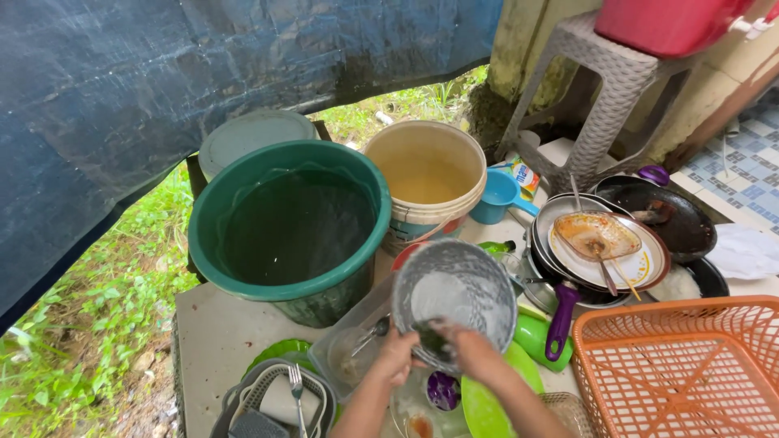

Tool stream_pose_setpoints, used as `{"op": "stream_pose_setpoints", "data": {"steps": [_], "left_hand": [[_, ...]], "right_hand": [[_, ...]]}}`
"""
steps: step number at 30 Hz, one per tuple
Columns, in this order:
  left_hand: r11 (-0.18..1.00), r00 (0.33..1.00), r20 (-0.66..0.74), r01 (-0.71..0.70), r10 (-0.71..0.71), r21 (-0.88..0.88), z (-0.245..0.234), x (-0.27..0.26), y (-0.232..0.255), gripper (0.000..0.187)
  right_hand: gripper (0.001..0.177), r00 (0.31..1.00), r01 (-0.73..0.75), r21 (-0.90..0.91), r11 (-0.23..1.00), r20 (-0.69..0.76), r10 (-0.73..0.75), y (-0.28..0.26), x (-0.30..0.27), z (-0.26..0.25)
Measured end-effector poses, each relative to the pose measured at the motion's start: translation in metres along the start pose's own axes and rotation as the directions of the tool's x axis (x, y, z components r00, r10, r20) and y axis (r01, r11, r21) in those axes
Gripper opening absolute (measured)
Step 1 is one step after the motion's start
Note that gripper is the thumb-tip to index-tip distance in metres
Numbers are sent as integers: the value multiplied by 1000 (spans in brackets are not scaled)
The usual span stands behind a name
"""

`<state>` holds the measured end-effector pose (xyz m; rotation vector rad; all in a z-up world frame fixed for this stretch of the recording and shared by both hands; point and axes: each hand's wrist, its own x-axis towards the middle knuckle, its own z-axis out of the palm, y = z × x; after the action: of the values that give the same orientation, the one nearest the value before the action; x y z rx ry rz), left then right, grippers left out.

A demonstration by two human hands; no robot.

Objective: Washing and rinsing plastic containers, bowls, and mugs using soapy water.

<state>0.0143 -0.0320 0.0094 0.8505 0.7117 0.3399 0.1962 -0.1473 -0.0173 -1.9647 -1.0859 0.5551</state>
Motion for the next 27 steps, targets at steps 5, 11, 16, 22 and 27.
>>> {"op": "stream_pose_setpoints", "data": {"steps": [5,11,16,22,27], "left_hand": [[982,987,80,146,-137,-116,-28,34,-69,70],[999,994,104,-23,18,44,-43,31,-23,71],[958,993,118,-13,-22,286,-24,10,16,100],[970,998,-10,-53,57,237,-10,0,39,97],[599,748,291,-656,596,459,-62,5,57,105]], "right_hand": [[37,936,-127,-443,888,-351,-42,-76,1,-48],[25,849,494,-124,861,280,-447,-66,-12,-26],[32,941,84,-729,679,-166,-294,-47,4,-50],[44,711,688,-94,719,-108,-695,-75,-16,40],[25,897,370,-648,666,63,-438,-32,-12,-19]]}}
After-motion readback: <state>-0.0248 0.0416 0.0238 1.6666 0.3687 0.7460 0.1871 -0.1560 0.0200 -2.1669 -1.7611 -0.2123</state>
